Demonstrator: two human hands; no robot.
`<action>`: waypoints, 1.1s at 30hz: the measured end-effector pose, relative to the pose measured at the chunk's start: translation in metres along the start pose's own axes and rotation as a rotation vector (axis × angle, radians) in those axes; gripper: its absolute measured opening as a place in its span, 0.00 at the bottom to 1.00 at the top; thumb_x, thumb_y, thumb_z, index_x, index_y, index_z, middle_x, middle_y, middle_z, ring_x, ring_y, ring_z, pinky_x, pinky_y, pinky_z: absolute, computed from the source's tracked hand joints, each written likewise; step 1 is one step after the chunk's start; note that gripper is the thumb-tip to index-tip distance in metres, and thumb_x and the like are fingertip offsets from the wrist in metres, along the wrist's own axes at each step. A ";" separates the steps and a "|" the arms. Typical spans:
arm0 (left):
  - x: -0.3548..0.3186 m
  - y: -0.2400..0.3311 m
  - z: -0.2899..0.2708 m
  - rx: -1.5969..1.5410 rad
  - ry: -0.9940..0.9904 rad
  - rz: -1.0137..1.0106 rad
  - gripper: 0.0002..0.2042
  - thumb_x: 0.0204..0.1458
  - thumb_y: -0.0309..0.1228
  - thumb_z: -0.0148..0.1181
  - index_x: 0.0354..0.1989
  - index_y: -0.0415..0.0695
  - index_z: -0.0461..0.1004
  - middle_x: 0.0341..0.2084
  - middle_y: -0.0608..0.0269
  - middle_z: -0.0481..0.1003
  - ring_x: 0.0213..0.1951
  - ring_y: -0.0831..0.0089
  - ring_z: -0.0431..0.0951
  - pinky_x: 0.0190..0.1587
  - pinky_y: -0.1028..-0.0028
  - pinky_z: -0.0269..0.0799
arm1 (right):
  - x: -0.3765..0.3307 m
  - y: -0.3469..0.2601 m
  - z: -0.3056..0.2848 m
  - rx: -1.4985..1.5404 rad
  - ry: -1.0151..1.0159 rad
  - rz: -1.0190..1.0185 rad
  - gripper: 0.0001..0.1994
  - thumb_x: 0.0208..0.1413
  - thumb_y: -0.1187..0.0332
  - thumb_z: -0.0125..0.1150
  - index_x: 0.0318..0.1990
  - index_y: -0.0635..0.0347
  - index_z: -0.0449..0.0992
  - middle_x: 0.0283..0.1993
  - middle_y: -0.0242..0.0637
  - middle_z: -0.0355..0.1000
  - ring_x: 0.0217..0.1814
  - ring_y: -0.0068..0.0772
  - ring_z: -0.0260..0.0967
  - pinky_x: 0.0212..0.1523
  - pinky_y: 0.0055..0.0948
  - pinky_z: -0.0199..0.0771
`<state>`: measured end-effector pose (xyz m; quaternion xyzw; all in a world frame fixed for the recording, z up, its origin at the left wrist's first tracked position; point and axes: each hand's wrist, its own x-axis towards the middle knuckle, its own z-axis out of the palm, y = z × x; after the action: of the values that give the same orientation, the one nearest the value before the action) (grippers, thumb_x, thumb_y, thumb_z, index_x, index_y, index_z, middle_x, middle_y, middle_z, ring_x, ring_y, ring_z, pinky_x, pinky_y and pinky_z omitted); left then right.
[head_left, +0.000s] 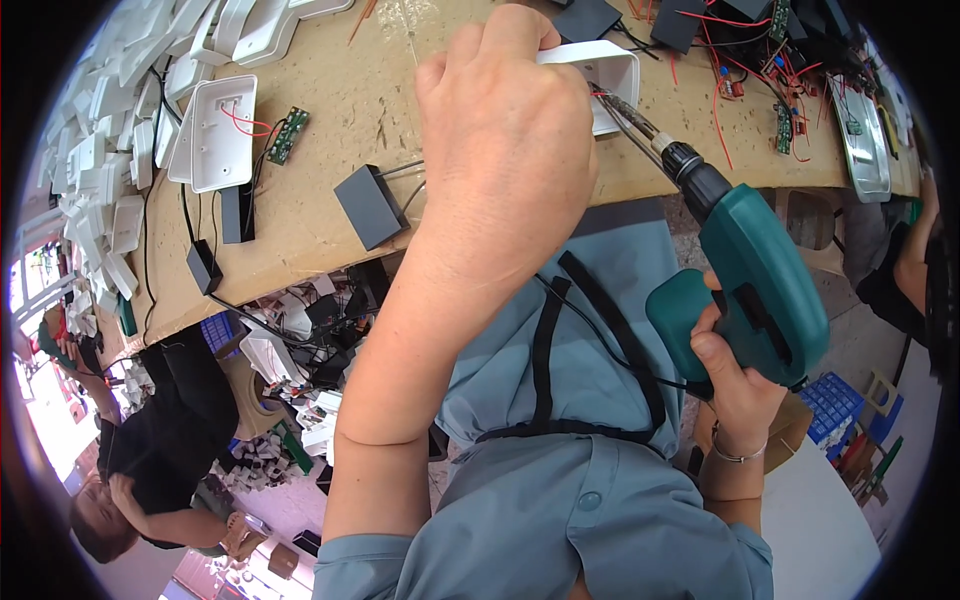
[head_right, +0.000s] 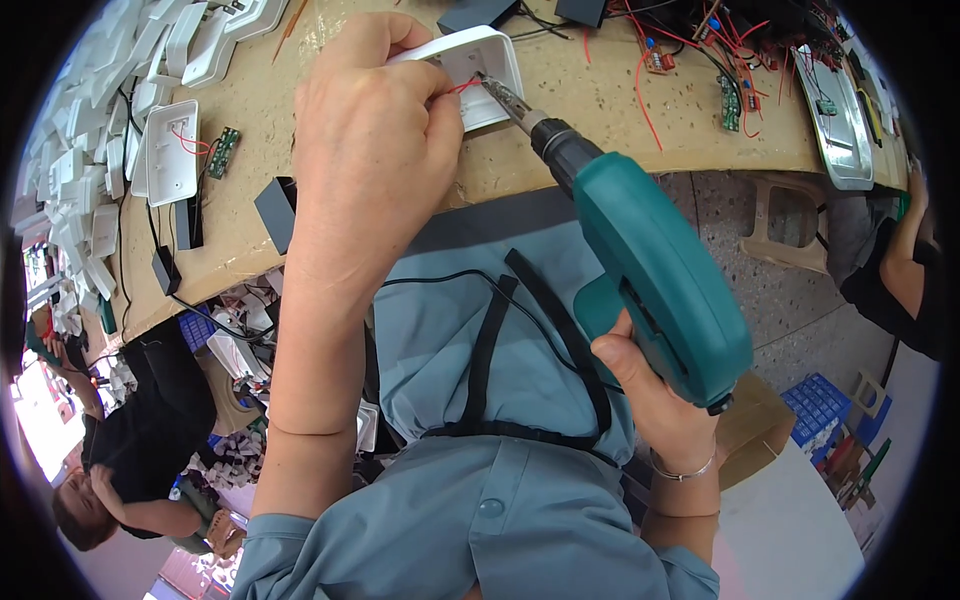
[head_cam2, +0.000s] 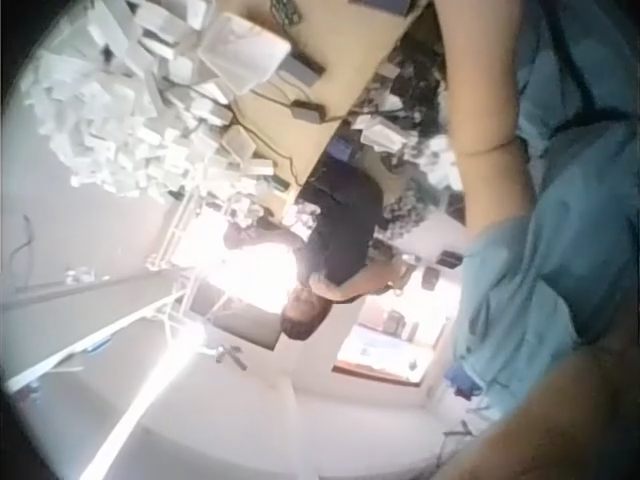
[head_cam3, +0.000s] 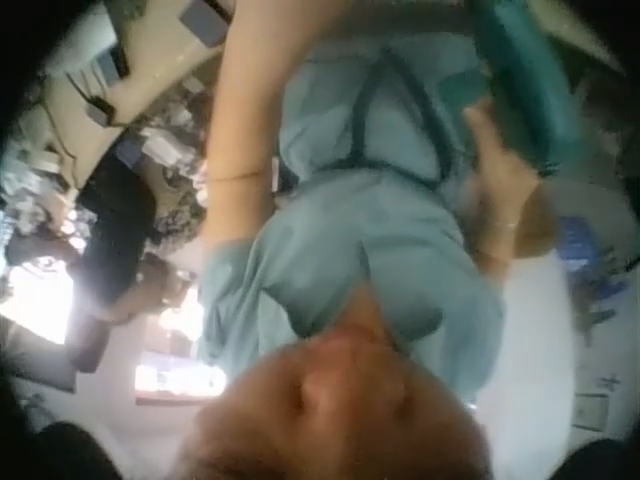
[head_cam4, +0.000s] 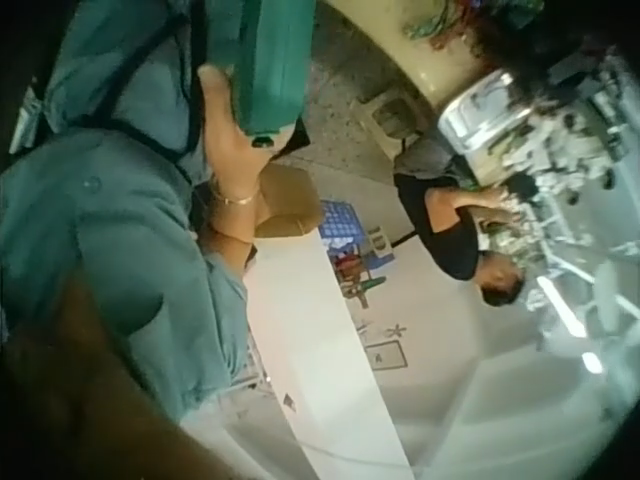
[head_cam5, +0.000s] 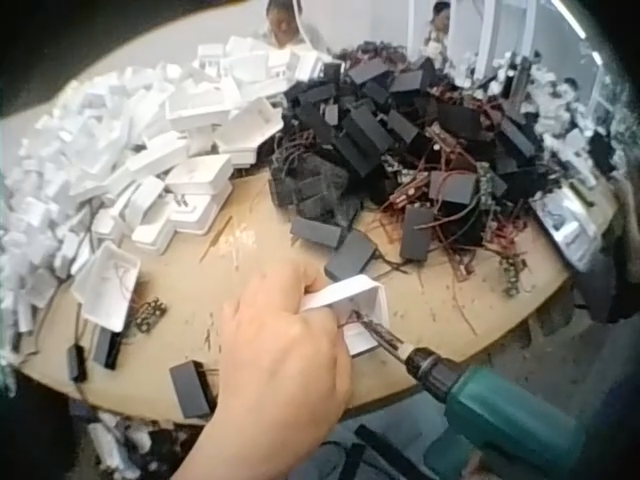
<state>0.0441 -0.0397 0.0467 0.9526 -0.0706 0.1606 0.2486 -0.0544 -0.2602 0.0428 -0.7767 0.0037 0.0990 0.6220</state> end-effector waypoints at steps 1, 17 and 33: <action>0.000 0.001 0.000 0.052 0.032 0.042 0.04 0.42 0.23 0.54 0.26 0.35 0.73 0.33 0.56 0.70 0.37 0.58 0.69 0.39 0.62 0.62 | -0.001 0.001 0.000 -0.008 0.018 0.000 0.24 0.46 0.77 0.66 0.52 0.69 0.66 0.44 0.41 0.69 0.35 0.25 0.66 0.35 0.22 0.69; -0.004 -0.013 0.014 0.112 0.128 0.130 0.06 0.40 0.23 0.55 0.24 0.35 0.78 0.36 0.55 0.72 0.39 0.58 0.71 0.43 0.64 0.65 | -0.002 -0.001 0.000 -0.005 0.009 0.021 0.26 0.47 0.75 0.64 0.55 0.69 0.64 0.49 0.46 0.69 0.34 0.24 0.67 0.34 0.20 0.68; -0.005 -0.016 0.023 0.007 0.176 0.156 0.04 0.31 0.19 0.55 0.18 0.34 0.74 0.35 0.53 0.68 0.37 0.59 0.68 0.42 0.63 0.60 | -0.004 -0.004 0.001 -0.026 0.020 0.021 0.27 0.46 0.76 0.64 0.55 0.69 0.63 0.48 0.46 0.69 0.34 0.24 0.67 0.36 0.21 0.69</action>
<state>0.0495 -0.0365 0.0191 0.9272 -0.1221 0.2626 0.2374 -0.0578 -0.2591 0.0472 -0.7855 0.0168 0.0978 0.6109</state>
